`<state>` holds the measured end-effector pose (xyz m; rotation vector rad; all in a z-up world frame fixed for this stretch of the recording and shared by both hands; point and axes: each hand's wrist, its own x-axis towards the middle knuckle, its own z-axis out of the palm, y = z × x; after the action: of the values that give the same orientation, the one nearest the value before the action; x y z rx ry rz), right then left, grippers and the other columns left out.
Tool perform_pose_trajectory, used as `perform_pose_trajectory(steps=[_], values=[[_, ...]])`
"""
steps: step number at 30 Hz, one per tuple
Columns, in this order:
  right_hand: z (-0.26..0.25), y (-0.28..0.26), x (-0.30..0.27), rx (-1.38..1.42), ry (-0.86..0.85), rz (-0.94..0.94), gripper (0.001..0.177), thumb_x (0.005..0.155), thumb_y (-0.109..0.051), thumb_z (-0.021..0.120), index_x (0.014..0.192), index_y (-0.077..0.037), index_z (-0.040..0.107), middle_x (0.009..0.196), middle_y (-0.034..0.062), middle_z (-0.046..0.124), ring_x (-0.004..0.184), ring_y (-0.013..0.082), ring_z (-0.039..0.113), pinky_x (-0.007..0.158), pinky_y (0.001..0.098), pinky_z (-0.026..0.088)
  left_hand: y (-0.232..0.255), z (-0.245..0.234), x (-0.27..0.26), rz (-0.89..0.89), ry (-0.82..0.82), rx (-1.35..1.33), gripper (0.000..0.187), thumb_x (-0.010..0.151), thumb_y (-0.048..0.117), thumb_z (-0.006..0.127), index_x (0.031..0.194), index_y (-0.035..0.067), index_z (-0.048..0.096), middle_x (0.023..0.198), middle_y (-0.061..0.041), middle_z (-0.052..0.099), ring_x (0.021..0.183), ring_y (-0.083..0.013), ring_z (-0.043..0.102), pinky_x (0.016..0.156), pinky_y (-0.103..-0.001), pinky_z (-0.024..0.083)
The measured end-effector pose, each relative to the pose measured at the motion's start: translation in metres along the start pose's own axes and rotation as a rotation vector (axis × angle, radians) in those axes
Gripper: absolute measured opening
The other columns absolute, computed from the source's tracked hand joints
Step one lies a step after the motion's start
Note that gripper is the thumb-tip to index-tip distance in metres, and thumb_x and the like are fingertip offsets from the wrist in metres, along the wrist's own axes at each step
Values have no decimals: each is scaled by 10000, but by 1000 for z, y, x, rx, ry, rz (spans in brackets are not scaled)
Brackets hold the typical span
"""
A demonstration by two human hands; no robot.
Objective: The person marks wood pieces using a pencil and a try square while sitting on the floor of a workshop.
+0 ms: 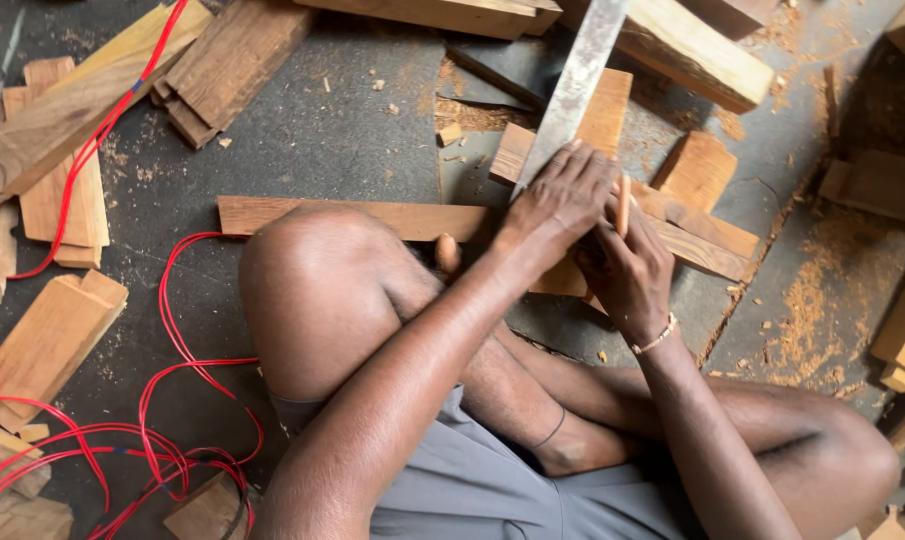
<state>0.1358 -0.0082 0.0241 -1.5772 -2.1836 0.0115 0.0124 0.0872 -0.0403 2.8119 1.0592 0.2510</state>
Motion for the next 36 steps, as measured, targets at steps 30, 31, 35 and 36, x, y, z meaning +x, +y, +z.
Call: perform_pose_trajectory(steps=[30,31,35,36], values=[[7,-5,-2,-22,9,46,357,765,-56,877,1073,-13,704,1276,115,722,961,260,721,779,383,583,11,17,1,-43,161,-170,505,993,67,640,1447,-77,473,1485,-231,478,1463,-358,413,1299,-451,245],[7,-4,-1,-25,13,43,347,763,-57,878,1060,-15,703,1276,116,724,956,259,722,775,382,585,10,17,2,-34,133,-110,519,968,55,639,1445,-64,473,1487,-222,476,1458,-349,410,1290,-444,245],[7,-6,-1,-9,3,60,359,785,-53,875,1103,3,719,1267,126,727,924,260,717,767,387,586,11,18,2,-22,105,-24,566,922,27,655,1450,-37,462,1499,-211,472,1454,-336,410,1278,-435,240],[6,-7,-2,-8,-2,65,350,779,-52,872,1089,5,719,1265,128,732,930,264,720,770,390,587,12,18,2,-25,119,-42,573,924,25,664,1456,-36,457,1503,-215,472,1457,-339,412,1280,-437,237]])
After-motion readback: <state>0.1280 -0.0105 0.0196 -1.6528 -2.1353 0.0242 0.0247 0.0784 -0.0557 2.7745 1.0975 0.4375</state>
